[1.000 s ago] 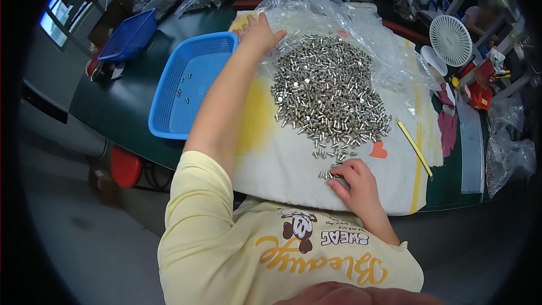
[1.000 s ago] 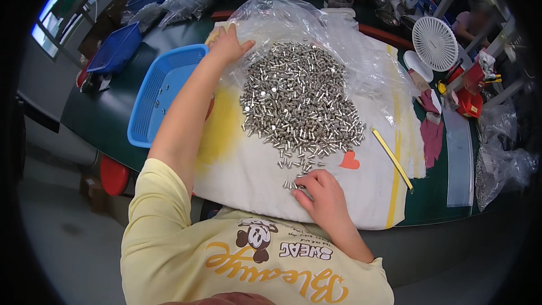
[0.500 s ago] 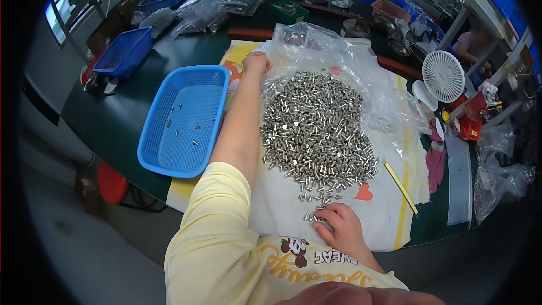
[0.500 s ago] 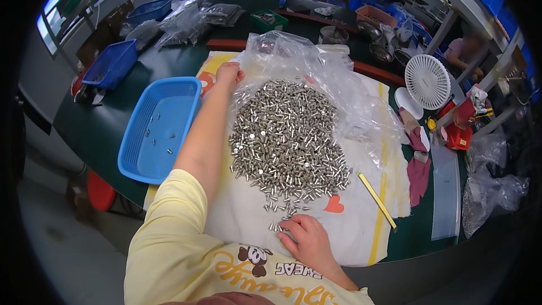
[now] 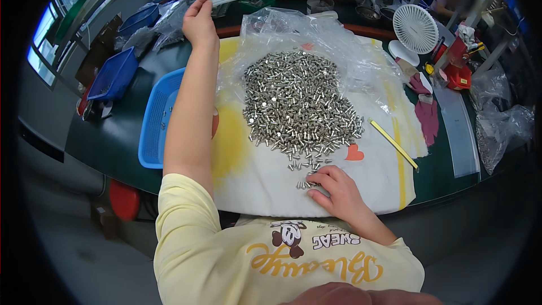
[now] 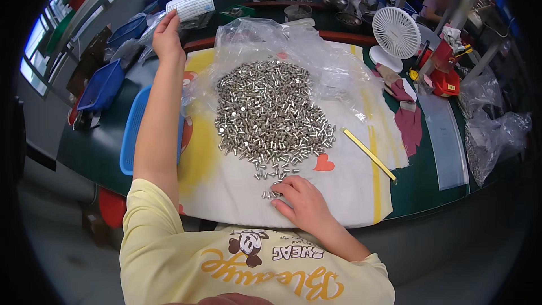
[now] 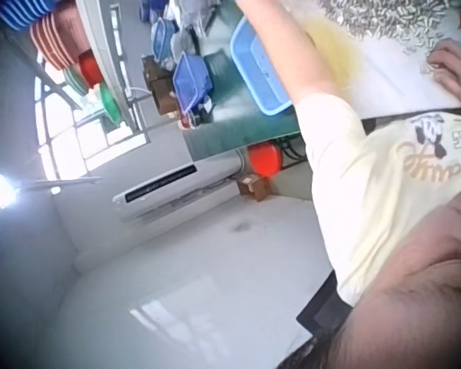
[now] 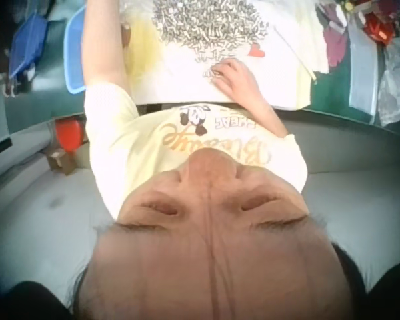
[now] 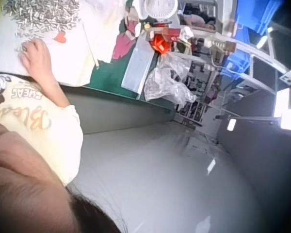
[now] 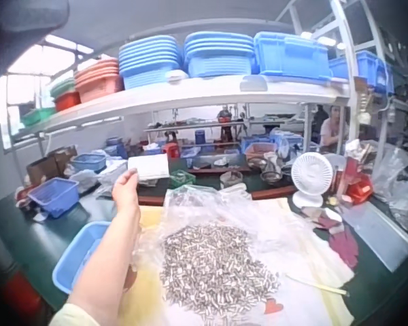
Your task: The person sorts metal fasteners on a table by hand, placing selected fasteners into a blue basket. The person then checks product label cards before arranging and handling fasteners in rows on the cloth.
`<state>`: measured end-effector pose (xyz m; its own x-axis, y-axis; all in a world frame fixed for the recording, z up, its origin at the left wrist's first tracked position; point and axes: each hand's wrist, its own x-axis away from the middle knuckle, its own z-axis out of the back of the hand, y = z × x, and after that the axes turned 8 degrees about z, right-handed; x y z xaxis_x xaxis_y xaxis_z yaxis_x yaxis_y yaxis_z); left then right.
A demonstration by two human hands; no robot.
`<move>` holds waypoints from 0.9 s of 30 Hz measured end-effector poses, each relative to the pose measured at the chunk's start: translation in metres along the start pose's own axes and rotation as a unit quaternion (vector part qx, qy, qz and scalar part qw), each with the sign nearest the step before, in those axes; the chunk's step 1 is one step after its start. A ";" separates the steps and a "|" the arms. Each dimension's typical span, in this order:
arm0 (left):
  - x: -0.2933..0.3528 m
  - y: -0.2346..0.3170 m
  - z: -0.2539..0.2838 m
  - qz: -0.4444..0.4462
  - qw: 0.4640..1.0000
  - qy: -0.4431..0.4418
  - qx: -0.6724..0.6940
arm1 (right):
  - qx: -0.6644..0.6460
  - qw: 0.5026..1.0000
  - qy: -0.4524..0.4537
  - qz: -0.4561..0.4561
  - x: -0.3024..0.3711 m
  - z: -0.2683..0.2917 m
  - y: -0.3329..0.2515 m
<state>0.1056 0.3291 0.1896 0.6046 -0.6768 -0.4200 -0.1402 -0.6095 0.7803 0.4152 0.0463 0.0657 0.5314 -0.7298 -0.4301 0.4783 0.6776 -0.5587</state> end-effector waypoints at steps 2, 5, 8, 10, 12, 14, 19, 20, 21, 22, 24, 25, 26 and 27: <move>0.025 0.035 -0.003 0.103 0.991 -0.045 0.072 | -0.092 0.996 -0.001 -0.020 0.001 0.007 -0.001; 0.090 0.059 0.000 0.149 0.980 -0.126 0.051 | -0.038 0.999 0.031 -0.014 -0.010 0.031 0.004; 0.149 0.064 0.019 0.164 0.971 -0.175 -0.014 | 0.055 0.992 0.111 -0.006 -0.037 0.060 0.027; 0.172 0.049 0.036 0.189 0.961 -0.201 -0.017 | 0.118 0.950 0.288 0.008 -0.057 0.078 0.065; 0.185 0.037 0.053 0.202 0.962 -0.185 -0.013 | 0.268 0.867 0.420 0.017 -0.078 0.106 0.098; 0.192 0.029 0.053 0.219 0.959 -0.180 -0.005 | 0.339 0.829 0.445 -0.026 -0.094 0.126 0.117; 0.196 0.018 0.047 0.205 0.959 -0.190 0.047 | 0.251 0.964 0.089 -0.002 -0.096 0.076 0.143; 0.195 0.011 0.050 0.185 0.961 -0.198 0.053 | 0.248 0.965 0.045 0.075 -0.094 0.050 0.146; 0.195 0.004 0.059 0.181 0.956 -0.223 0.057 | 0.215 0.976 0.011 0.044 -0.093 0.037 0.124; 0.198 0.001 0.062 0.184 0.954 -0.229 0.058 | 0.206 0.978 0.005 0.036 -0.093 0.036 0.112; 0.203 -0.005 0.069 0.192 0.950 -0.245 0.031 | 0.119 0.988 -0.089 -0.039 -0.099 0.057 0.101; 0.202 -0.007 0.072 0.202 0.945 -0.257 0.023 | 0.118 0.988 -0.089 -0.041 -0.107 0.073 0.096; 0.202 -0.009 0.071 0.204 0.945 -0.256 0.021 | 0.005 0.984 -0.094 -0.151 -0.119 0.095 0.098; 0.202 -0.010 0.070 0.204 0.944 -0.258 0.023 | -0.106 0.955 -0.096 -0.258 -0.130 0.111 0.106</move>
<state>0.1743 0.1697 0.0644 0.0321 -0.9628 -0.2685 -0.3199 -0.2644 0.9098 0.4747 0.2233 0.1411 0.3905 -0.9181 0.0679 0.5696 0.1830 -0.8013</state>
